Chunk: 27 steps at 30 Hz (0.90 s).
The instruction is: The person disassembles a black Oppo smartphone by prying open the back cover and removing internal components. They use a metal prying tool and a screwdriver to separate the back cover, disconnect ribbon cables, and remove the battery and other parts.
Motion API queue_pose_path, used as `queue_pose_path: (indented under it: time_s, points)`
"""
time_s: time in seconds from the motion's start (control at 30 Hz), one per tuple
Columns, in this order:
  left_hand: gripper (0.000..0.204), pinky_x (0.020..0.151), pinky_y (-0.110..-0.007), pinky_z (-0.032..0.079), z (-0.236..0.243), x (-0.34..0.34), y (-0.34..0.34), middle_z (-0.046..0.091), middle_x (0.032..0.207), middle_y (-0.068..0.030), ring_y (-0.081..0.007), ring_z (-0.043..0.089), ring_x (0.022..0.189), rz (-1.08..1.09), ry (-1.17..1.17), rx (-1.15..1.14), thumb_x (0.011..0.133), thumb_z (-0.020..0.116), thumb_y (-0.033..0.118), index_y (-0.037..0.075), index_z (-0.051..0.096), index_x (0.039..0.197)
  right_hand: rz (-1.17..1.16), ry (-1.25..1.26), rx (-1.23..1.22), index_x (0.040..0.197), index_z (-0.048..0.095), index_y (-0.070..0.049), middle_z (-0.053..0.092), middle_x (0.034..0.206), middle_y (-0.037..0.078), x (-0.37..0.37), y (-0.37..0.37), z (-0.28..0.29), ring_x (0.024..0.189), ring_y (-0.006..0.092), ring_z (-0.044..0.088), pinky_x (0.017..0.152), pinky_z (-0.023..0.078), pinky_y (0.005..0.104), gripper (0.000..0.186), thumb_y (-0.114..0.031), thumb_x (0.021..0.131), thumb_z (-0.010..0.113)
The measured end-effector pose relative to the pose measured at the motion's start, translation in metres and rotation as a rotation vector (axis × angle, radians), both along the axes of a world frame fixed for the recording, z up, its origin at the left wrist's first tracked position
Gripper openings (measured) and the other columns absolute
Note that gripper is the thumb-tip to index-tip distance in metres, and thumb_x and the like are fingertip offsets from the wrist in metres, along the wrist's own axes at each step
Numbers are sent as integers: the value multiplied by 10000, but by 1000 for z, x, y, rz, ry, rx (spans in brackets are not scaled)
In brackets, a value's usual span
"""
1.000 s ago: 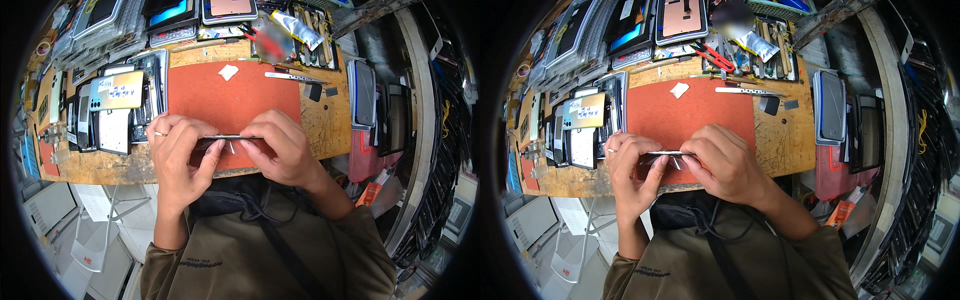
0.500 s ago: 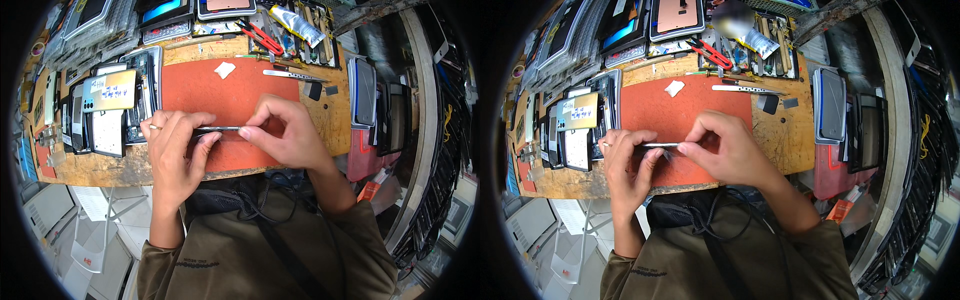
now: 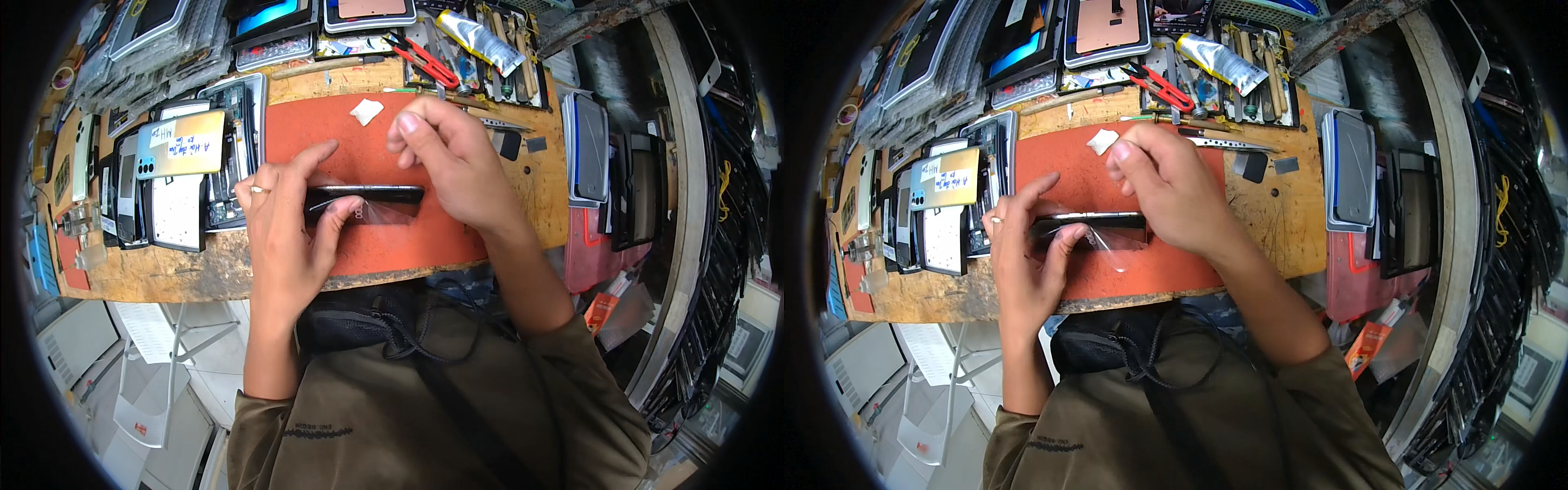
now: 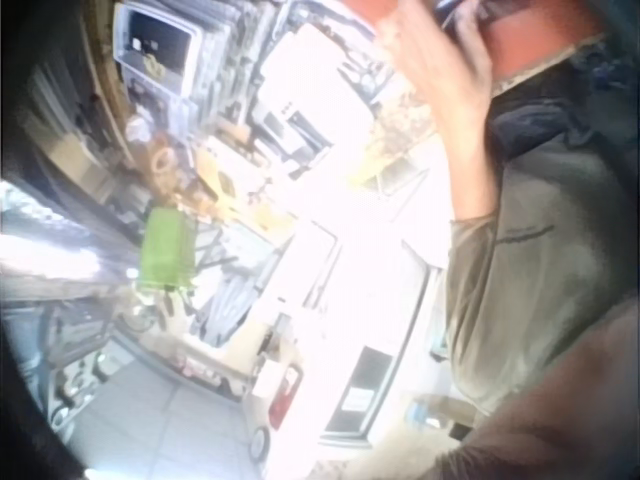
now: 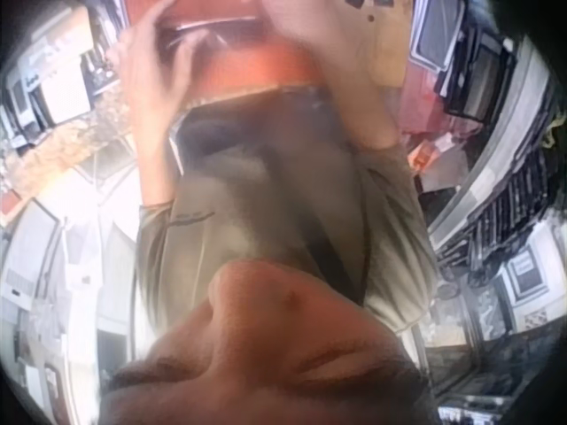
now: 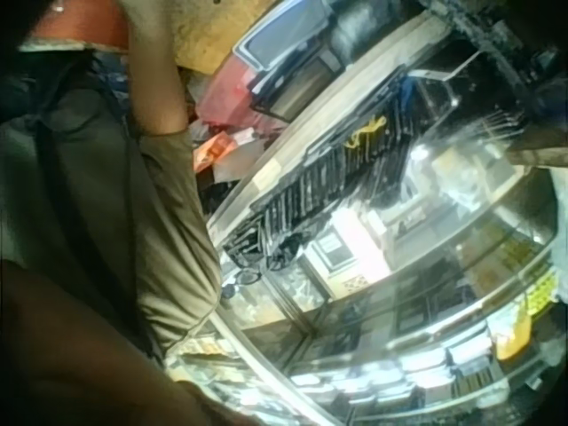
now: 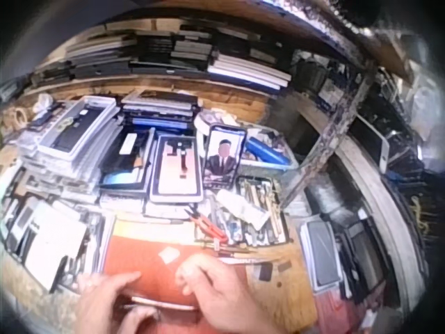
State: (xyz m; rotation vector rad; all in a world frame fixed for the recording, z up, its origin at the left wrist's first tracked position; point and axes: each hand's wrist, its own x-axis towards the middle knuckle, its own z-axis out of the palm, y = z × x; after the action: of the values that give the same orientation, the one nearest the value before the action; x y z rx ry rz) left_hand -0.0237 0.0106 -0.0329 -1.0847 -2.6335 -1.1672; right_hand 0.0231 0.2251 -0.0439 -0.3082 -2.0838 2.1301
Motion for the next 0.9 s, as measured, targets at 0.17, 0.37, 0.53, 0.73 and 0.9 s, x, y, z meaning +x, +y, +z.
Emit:
queue_pose_path:
  time_s: [0.17, 0.37, 0.53, 0.73, 0.9]
  points:
    - [571, 956, -404, 361, -6, -10, 7, 754, 961, -57, -247, 620, 944, 2, -8, -4, 904, 871, 198, 91, 660, 1424, -84, -85, 114, 1033, 726, 19, 714, 820, 35, 33, 17, 0, 717, 69, 664, 634, 533, 244, 200, -162, 1102, 676]
    - [587, 957, -403, 384, -14, -14, 9, 747, 987, -79, -256, 631, 941, 12, -29, -12, 878, 879, 139, 96, 663, 1422, -112, -223, 357, 1058, 744, 22, 731, 792, 70, 53, 28, 4, 718, 140, 717, 666, 582, 302, 239, -197, 1111, 665]
    - [442, 939, -398, 392, -7, -13, 12, 741, 975, -65, -257, 633, 927, 24, -15, -30, 877, 872, 145, 86, 731, 1292, -184, 168, 316, 1173, 718, 12, 762, 1014, 106, 44, 7, -10, 843, 153, 735, 751, 586, 317, 194, -101, 1019, 749]
    - [191, 912, -401, 377, 4, -5, 5, 709, 907, -40, -264, 616, 902, -23, 50, -32, 876, 864, 206, 79, 764, 980, 60, 215, 466, 1069, 702, -19, 656, 900, 141, 40, -5, -11, 759, 341, 669, 681, 525, 437, 196, -50, 905, 805]
    - [218, 910, -402, 379, 6, 4, 0, 726, 922, -33, -261, 619, 896, -10, 65, -12, 855, 881, 205, 92, 751, 989, 61, 285, 576, 1025, 722, -30, 652, 865, 119, 46, -7, -4, 771, 338, 662, 680, 486, 456, 171, -52, 878, 807]
